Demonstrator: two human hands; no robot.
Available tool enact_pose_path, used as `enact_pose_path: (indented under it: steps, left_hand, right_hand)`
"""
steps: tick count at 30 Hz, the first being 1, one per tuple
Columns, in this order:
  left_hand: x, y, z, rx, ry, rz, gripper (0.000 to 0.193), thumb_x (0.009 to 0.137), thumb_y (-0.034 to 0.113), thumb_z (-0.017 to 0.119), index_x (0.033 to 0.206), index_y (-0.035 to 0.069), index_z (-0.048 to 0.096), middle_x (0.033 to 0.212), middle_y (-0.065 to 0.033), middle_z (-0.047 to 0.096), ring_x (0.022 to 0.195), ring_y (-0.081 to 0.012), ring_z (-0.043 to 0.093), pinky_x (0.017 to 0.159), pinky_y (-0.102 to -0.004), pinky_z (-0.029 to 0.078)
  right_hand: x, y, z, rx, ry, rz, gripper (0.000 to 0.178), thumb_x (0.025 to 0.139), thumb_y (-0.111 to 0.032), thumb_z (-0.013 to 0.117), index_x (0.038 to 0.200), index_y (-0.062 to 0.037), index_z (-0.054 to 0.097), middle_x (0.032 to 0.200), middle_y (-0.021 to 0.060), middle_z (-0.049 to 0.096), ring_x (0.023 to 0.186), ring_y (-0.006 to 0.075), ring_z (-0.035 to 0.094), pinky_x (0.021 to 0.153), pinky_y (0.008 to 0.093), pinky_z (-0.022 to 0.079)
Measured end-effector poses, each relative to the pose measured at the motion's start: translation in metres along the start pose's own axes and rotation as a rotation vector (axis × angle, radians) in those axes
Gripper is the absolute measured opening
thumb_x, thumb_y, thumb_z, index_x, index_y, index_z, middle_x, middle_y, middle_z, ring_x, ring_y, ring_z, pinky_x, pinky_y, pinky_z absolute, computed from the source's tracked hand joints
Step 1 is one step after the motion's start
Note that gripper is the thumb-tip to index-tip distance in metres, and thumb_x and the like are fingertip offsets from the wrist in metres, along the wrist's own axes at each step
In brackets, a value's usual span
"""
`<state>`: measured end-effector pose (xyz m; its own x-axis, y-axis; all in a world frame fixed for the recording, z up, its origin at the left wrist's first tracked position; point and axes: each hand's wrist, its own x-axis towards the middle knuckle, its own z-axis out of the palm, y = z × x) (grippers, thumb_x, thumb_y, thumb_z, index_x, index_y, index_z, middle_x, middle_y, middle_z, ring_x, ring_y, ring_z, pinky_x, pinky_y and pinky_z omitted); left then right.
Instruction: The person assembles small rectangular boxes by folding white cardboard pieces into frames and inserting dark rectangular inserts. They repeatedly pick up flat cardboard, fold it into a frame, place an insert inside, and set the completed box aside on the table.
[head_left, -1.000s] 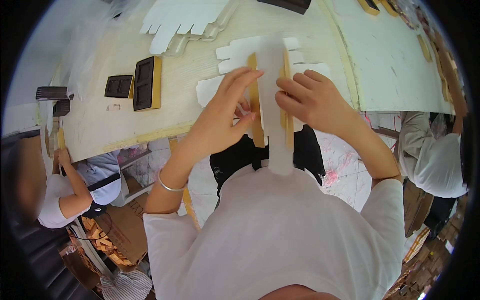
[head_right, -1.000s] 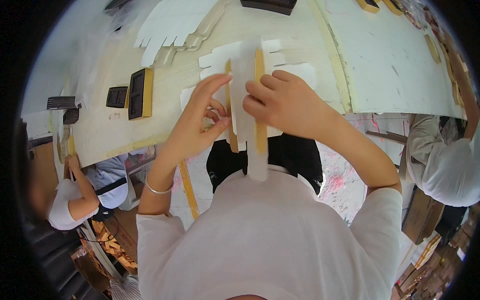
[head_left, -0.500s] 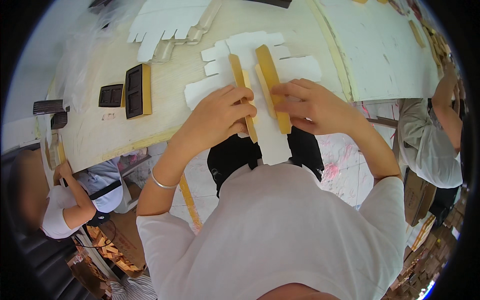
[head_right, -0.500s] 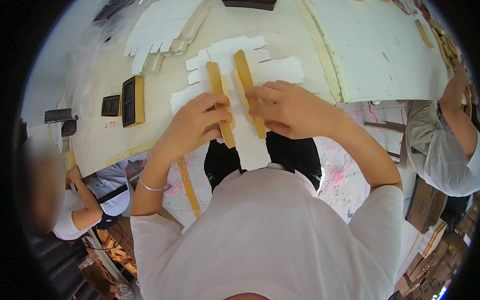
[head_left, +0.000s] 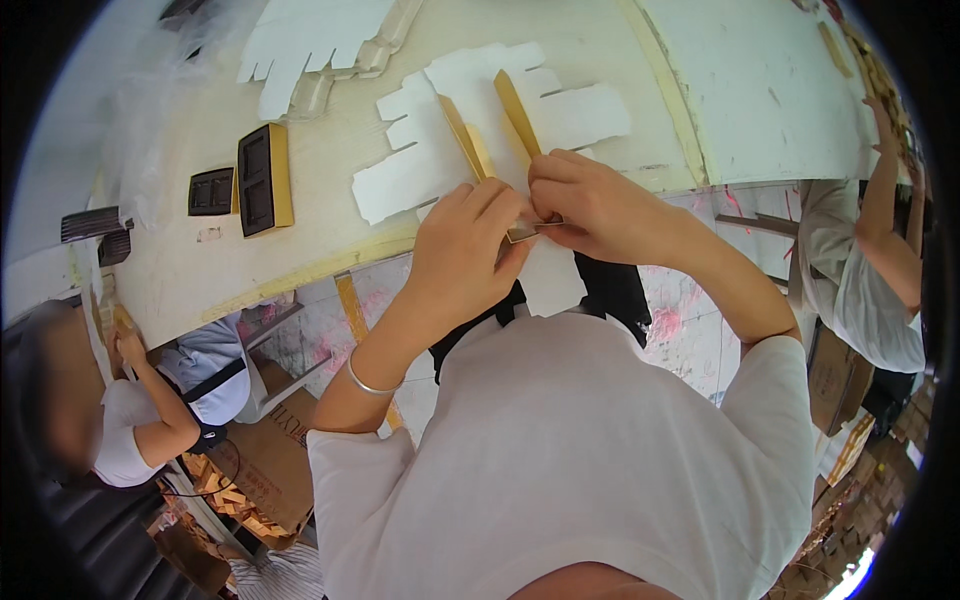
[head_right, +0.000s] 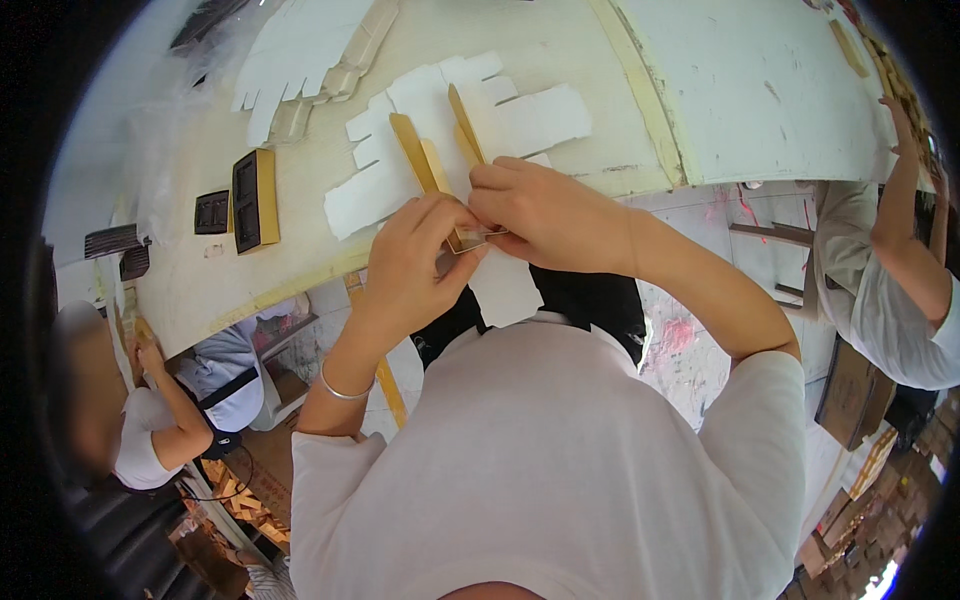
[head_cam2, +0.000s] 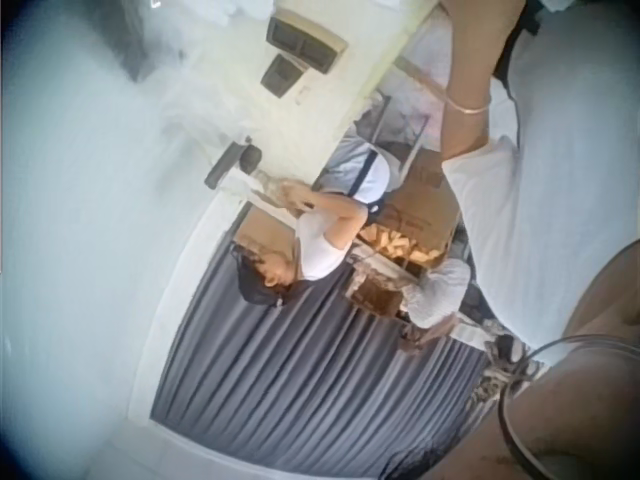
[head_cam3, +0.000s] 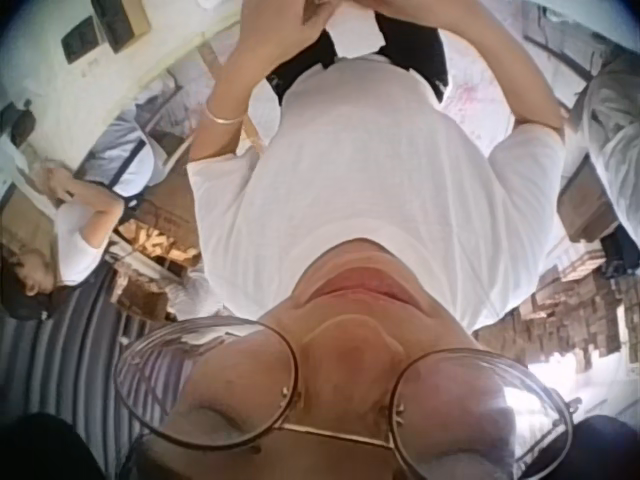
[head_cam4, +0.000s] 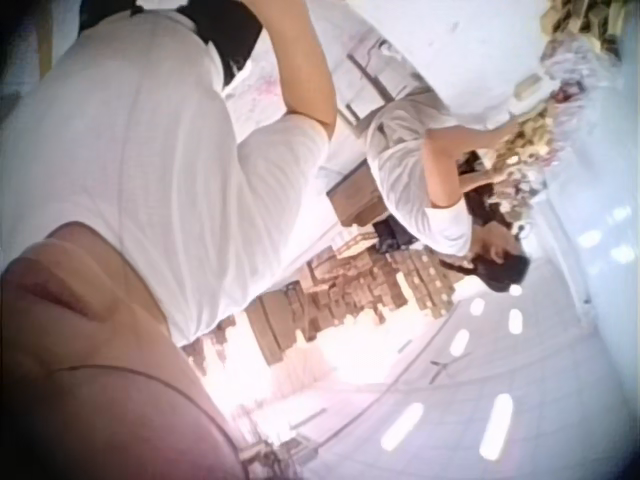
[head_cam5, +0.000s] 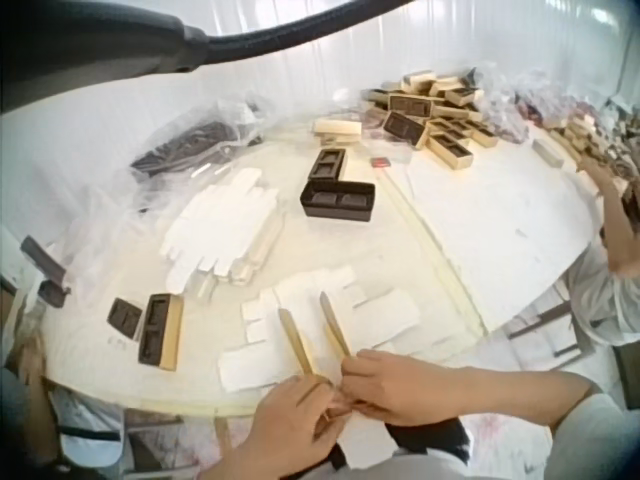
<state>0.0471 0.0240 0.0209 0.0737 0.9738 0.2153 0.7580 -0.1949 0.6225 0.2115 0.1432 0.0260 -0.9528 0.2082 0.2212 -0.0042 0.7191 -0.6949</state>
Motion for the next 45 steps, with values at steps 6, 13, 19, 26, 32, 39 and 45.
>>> enact_pose_path:
  steps: [6,13,19,26,32,39,45]
  left_hand:
    - [-0.005,0.0,0.007,-0.064,0.046,-0.027,0.015,0.076,0.005,0.073,0.089,0.001,0.066,0.083,-0.0062,0.056,0.063,-0.0164,0.057,0.052,-0.0258,0.045]
    - [-0.008,-0.007,0.005,-0.283,0.104,-0.112,0.015,0.072,-0.002,0.074,0.086,0.002,0.07,0.08,-0.0039,0.056,0.06,-0.011,0.056,0.049,-0.0229,0.043]
    - [-0.003,-0.004,-0.005,-0.283,-0.017,-0.139,0.021,0.074,0.0,0.074,0.094,0.002,0.067,0.083,-0.0031,0.056,0.064,-0.0105,0.056,0.052,-0.0233,0.044]
    - [-0.004,-0.015,-0.022,-0.607,-0.155,-0.116,0.038,0.091,0.017,0.062,0.124,0.005,0.048,0.102,-0.0059,0.06,0.077,-0.0103,0.054,0.064,-0.0224,0.043]
    - [-0.005,-0.004,-0.017,-0.573,-0.088,-0.328,0.029,0.095,0.014,0.056,0.121,0.006,0.046,0.107,-0.0091,0.06,0.073,-0.0109,0.054,0.063,-0.0223,0.042]
    - [-0.005,0.001,-0.01,-0.467,0.066,-0.253,0.025,0.089,0.009,0.062,0.109,0.003,0.049,0.105,-0.0139,0.059,0.066,-0.0189,0.058,0.059,-0.0315,0.046]
    - [-0.016,0.002,0.001,-0.173,0.102,-0.113,0.009,0.083,0.003,0.067,0.088,-0.003,0.061,0.1,-0.0106,0.057,0.072,-0.0222,0.06,0.062,-0.0328,0.049]
  right_hand:
    - [0.004,-0.011,-0.007,0.039,-0.103,0.18,0.026,0.075,0.003,0.065,0.096,-0.0038,0.051,0.096,0.0103,0.052,0.095,0.0308,0.052,0.08,0.0372,0.045]
    - [-0.028,-0.028,-0.019,-0.373,-0.111,-0.026,0.068,0.071,0.004,0.066,0.135,-0.0073,0.046,0.14,0.0137,0.043,0.115,0.0291,0.051,0.093,0.037,0.043]
    - [-0.033,0.004,0.014,-0.224,0.177,-0.234,0.046,0.069,0.001,0.068,0.115,0.0001,0.062,0.123,0.012,0.054,0.101,0.0279,0.056,0.083,0.0363,0.047]
    - [-0.015,-0.001,0.025,0.364,0.35,0.045,0.017,0.08,0.006,0.065,0.095,-0.001,0.06,0.099,0.0107,0.058,0.08,0.025,0.056,0.07,0.032,0.048]
    - [-0.017,-0.008,0.034,0.065,0.437,0.02,0.028,0.075,0.008,0.065,0.101,-0.0032,0.063,0.119,0.0142,0.052,0.078,0.0217,0.055,0.069,0.0307,0.048]
    - [-0.013,-0.016,0.03,-0.582,0.35,-0.146,0.025,0.074,-0.01,0.065,0.098,-0.0045,0.064,0.099,0.007,0.057,0.074,0.0184,0.052,0.064,0.0287,0.037]
    - [-0.004,-0.016,0.026,-0.489,0.17,-0.036,0.014,0.072,-0.009,0.066,0.084,-0.0067,0.06,0.08,0.0036,0.05,0.071,0.0189,0.051,0.063,0.0305,0.035]
